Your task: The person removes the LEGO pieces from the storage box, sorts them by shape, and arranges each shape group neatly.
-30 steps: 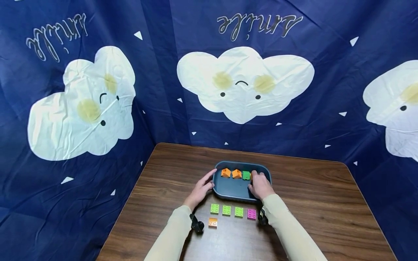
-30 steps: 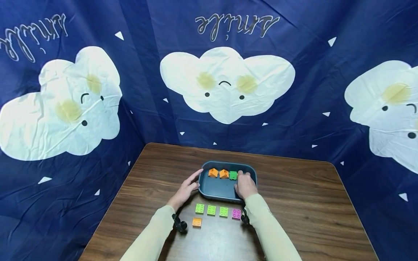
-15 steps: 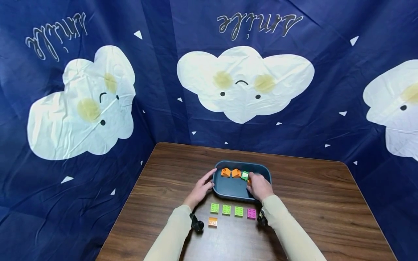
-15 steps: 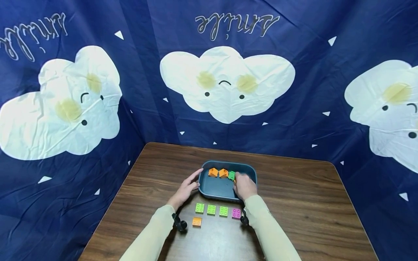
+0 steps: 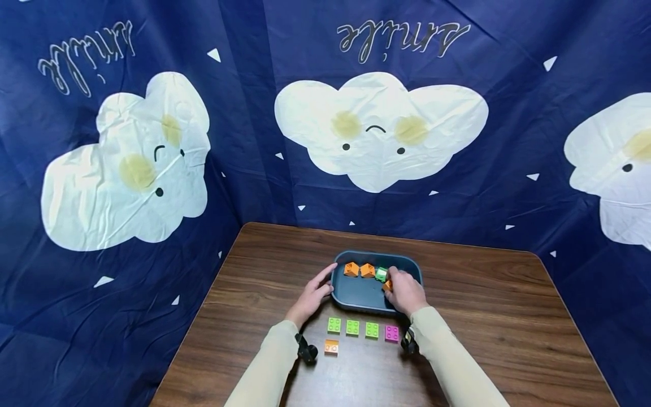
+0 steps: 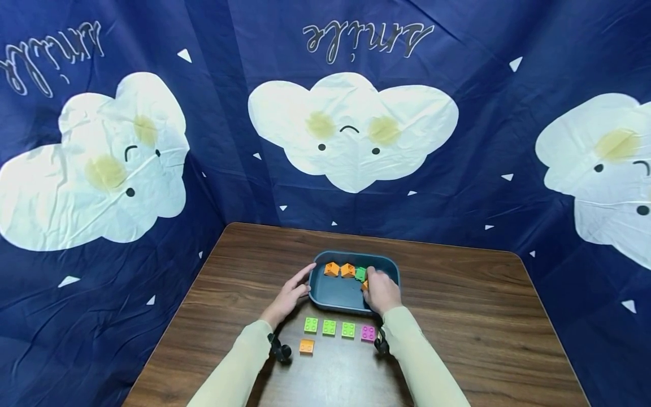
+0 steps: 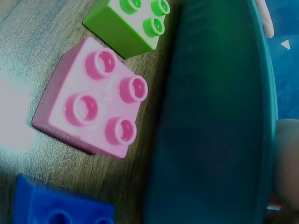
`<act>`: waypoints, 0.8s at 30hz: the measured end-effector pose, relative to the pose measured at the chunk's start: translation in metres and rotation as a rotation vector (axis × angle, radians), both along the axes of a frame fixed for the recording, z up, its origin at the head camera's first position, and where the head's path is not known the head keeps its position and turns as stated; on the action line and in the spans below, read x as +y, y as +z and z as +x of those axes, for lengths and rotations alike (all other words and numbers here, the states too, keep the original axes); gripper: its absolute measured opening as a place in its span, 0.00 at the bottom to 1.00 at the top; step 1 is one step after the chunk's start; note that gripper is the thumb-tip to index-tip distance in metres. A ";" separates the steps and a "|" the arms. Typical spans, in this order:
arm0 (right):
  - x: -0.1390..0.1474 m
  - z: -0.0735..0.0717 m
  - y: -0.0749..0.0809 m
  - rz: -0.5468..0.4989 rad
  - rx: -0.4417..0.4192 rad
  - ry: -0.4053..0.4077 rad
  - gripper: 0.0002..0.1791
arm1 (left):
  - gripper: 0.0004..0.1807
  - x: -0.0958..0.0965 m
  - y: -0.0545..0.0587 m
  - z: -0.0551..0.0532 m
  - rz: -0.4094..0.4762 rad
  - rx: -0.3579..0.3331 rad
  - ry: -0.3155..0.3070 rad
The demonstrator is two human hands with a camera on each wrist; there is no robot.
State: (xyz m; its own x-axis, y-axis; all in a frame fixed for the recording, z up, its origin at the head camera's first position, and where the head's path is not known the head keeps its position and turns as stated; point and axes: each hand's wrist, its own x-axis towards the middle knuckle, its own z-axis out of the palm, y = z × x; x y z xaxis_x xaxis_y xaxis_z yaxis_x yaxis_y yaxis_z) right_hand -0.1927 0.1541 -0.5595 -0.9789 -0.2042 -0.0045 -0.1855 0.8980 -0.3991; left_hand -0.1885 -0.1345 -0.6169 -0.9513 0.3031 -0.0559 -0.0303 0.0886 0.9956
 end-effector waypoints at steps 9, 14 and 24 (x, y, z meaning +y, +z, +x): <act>0.002 0.013 0.010 -0.116 0.068 0.006 0.20 | 0.35 0.001 -0.001 0.001 -0.011 0.013 0.003; 0.001 0.028 0.019 -0.162 0.151 0.033 0.20 | 0.34 0.001 0.000 0.001 -0.019 0.009 0.007; -0.002 0.065 0.034 -0.326 0.292 0.183 0.19 | 0.33 0.000 0.001 -0.001 -0.015 0.013 0.005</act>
